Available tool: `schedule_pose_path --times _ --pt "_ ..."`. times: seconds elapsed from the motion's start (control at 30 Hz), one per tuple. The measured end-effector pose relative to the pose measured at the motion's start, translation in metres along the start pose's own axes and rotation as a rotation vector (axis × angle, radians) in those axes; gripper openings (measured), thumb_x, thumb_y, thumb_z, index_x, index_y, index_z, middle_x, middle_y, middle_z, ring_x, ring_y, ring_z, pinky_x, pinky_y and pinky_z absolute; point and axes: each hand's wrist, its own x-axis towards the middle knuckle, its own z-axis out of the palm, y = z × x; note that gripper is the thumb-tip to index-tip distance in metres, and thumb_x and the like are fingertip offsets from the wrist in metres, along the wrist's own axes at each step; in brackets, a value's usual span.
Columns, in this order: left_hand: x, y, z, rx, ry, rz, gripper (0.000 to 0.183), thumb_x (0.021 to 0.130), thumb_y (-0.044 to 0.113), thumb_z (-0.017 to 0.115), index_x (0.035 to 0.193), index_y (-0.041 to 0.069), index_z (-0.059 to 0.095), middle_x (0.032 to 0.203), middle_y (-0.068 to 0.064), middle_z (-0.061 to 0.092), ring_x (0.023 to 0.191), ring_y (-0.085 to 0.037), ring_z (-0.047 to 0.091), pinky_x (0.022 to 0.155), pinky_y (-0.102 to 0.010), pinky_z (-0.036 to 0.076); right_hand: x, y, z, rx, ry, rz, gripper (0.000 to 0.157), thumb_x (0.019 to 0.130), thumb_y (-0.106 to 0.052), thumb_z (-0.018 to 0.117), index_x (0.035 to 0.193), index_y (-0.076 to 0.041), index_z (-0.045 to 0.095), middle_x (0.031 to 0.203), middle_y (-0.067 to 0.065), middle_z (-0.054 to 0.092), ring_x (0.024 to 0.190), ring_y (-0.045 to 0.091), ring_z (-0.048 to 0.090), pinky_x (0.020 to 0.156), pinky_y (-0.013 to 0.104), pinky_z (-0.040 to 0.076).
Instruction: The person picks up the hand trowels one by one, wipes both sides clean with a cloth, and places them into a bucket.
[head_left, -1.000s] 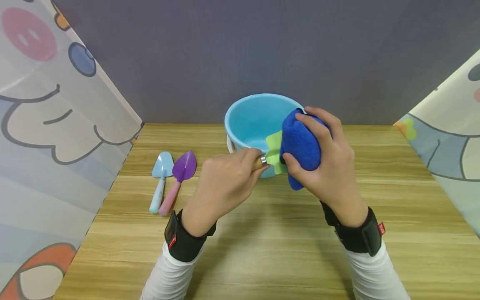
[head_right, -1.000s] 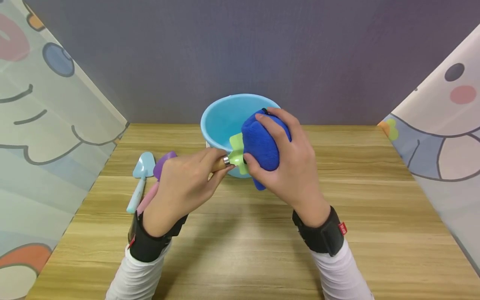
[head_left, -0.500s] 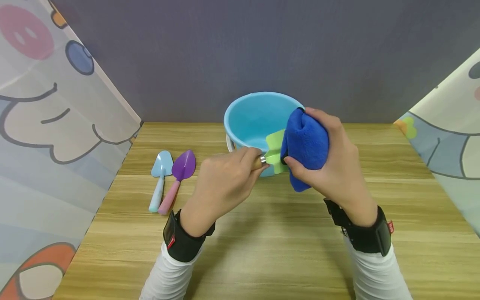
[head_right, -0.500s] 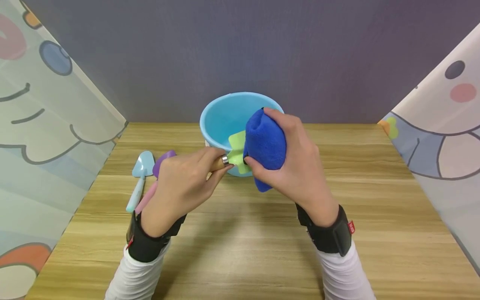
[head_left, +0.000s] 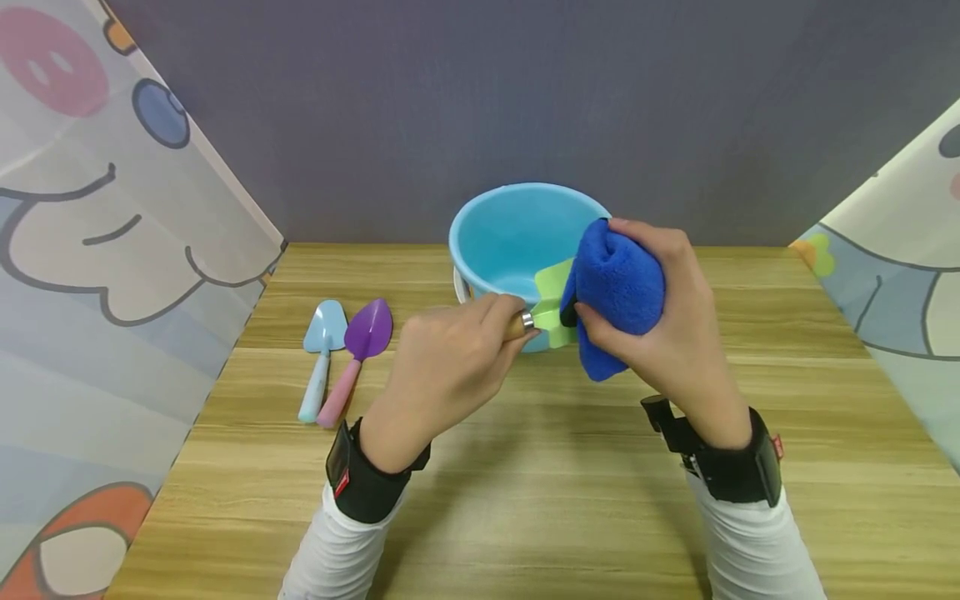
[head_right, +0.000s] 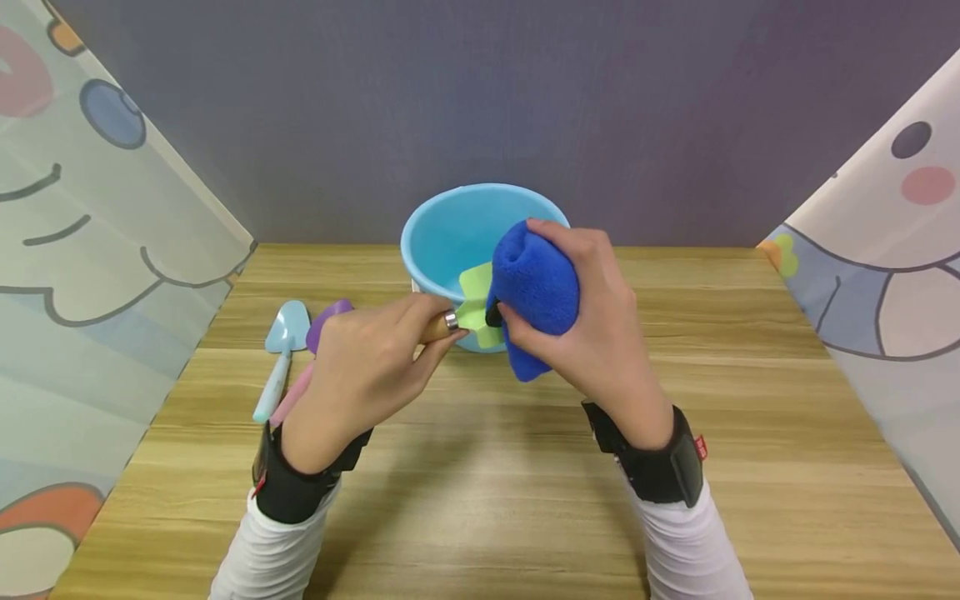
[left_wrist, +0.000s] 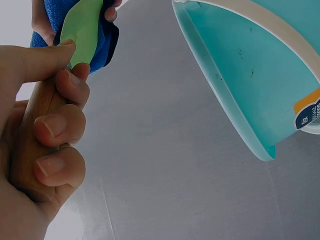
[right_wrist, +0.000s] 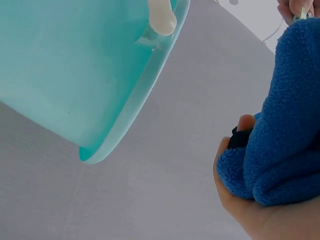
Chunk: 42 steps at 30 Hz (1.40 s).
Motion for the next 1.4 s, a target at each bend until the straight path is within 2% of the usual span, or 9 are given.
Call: schedule_pose_path --times 0.23,0.53,0.77,0.93,1.23,1.4 --pt "0.001 -0.001 0.0 -0.006 -0.01 0.001 0.023 0.092 0.033 0.062 0.088 0.01 0.062 0.06 0.005 0.057 0.044 -0.009 0.048 0.034 -0.027 0.04 0.001 -0.002 0.0 -0.014 -0.003 0.044 0.074 0.067 -0.009 0.082 0.134 -0.014 0.051 0.128 0.023 0.055 0.113 0.035 0.053 0.084 0.071 0.044" --pt "0.001 0.0 0.001 -0.005 -0.012 0.018 0.024 0.093 0.035 0.061 0.089 0.011 0.062 0.061 0.004 0.057 0.045 -0.009 0.048 0.034 -0.028 0.042 0.0 -0.003 -0.001 0.015 0.041 0.08 0.072 0.071 -0.007 0.08 0.136 -0.014 0.05 0.134 0.019 0.056 0.113 0.035 0.054 0.084 0.073 0.043" --pt "0.0 0.001 0.002 -0.005 -0.012 0.024 0.024 0.092 0.035 0.062 0.09 0.011 0.062 0.062 0.004 0.06 0.046 -0.009 0.05 0.035 -0.028 0.043 0.0 -0.002 -0.002 -0.005 0.066 0.092 0.07 0.072 -0.009 0.079 0.136 -0.015 0.05 0.133 0.019 0.057 0.113 0.035 0.054 0.084 0.073 0.044" --pt "0.0 0.001 0.001 -0.01 -0.013 0.024 0.024 0.092 0.035 0.063 0.089 0.011 0.061 0.061 0.005 0.058 0.046 -0.009 0.049 0.035 -0.028 0.043 0.0 -0.002 -0.002 -0.002 0.097 0.085 0.069 0.071 -0.008 0.079 0.134 -0.013 0.051 0.132 0.02 0.058 0.111 0.035 0.055 0.083 0.071 0.044" --pt "0.001 0.0 0.001 -0.003 0.0 0.024 0.023 0.092 0.034 0.063 0.091 0.011 0.062 0.062 0.005 0.062 0.047 -0.009 0.05 0.035 -0.027 0.043 0.002 0.003 -0.004 0.024 0.163 0.126 0.068 0.072 -0.008 0.078 0.134 -0.012 0.051 0.133 0.015 0.058 0.109 0.027 0.054 0.084 0.064 0.042" --pt "0.001 -0.002 0.0 0.01 0.014 0.004 0.021 0.091 0.031 0.064 0.091 0.01 0.063 0.061 0.005 0.061 0.044 -0.009 0.048 0.033 -0.027 0.039 0.006 0.008 -0.008 0.024 0.236 0.159 0.067 0.072 -0.008 0.078 0.134 -0.013 0.053 0.13 0.003 0.059 0.108 0.017 0.052 0.088 0.049 0.04"
